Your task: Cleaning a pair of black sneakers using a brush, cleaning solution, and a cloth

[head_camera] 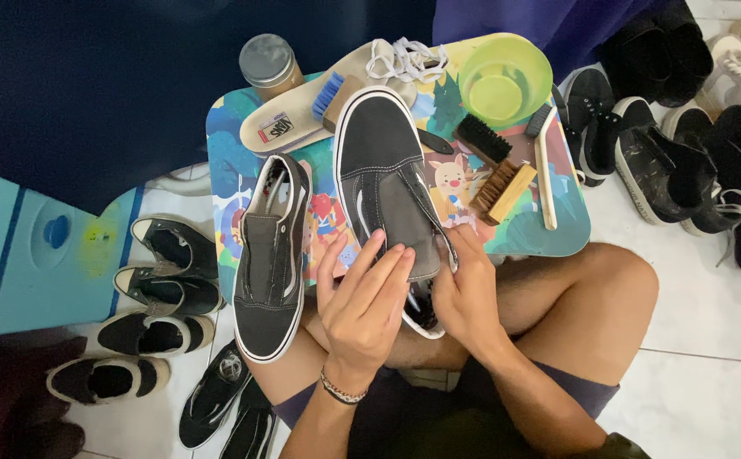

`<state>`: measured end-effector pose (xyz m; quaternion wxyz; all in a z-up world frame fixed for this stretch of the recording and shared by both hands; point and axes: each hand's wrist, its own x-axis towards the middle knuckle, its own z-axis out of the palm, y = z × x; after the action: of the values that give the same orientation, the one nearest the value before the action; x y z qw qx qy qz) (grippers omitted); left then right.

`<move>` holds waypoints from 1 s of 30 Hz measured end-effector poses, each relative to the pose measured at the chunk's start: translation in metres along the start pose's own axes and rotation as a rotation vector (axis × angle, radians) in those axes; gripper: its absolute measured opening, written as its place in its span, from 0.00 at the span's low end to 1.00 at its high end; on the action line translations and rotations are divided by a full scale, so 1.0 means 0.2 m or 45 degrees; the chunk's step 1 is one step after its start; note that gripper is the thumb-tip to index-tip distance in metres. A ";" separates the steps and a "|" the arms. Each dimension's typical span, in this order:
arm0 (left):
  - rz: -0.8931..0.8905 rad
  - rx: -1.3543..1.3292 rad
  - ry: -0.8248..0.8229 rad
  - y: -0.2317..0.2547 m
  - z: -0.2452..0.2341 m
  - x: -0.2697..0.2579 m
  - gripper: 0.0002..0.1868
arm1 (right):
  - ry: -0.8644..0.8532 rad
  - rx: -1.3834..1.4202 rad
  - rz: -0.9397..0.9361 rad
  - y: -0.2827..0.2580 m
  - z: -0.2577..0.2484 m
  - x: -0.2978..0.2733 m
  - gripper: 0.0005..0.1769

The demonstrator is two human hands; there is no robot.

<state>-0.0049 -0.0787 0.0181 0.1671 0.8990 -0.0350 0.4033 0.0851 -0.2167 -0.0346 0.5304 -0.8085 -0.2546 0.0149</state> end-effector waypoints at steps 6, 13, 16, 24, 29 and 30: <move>-0.079 -0.122 0.235 -0.05 0.11 -0.07 0.06 | 0.027 0.041 0.058 0.09 0.05 -0.02 0.13; -0.275 0.053 -0.134 -0.09 0.15 -0.05 0.14 | -0.077 -0.017 0.117 0.01 0.09 0.01 0.11; -0.318 0.107 -0.283 -0.15 0.18 -0.08 0.21 | -0.128 0.014 0.178 0.15 0.14 -0.02 0.15; -0.288 0.076 -0.063 -0.19 0.25 -0.13 0.10 | -0.255 0.200 0.521 0.11 0.15 -0.01 0.23; -0.427 -0.187 -0.146 -0.15 0.15 -0.11 0.29 | -0.252 0.288 0.551 0.09 0.15 0.00 0.23; -0.427 -0.186 -0.143 -0.14 0.11 -0.11 0.29 | -0.253 0.288 0.548 0.08 0.16 0.00 0.23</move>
<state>0.0017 -0.0604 -0.0194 0.2947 0.8988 0.0766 0.3154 0.0816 -0.1947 -0.0629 0.5743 -0.7742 -0.1243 0.2350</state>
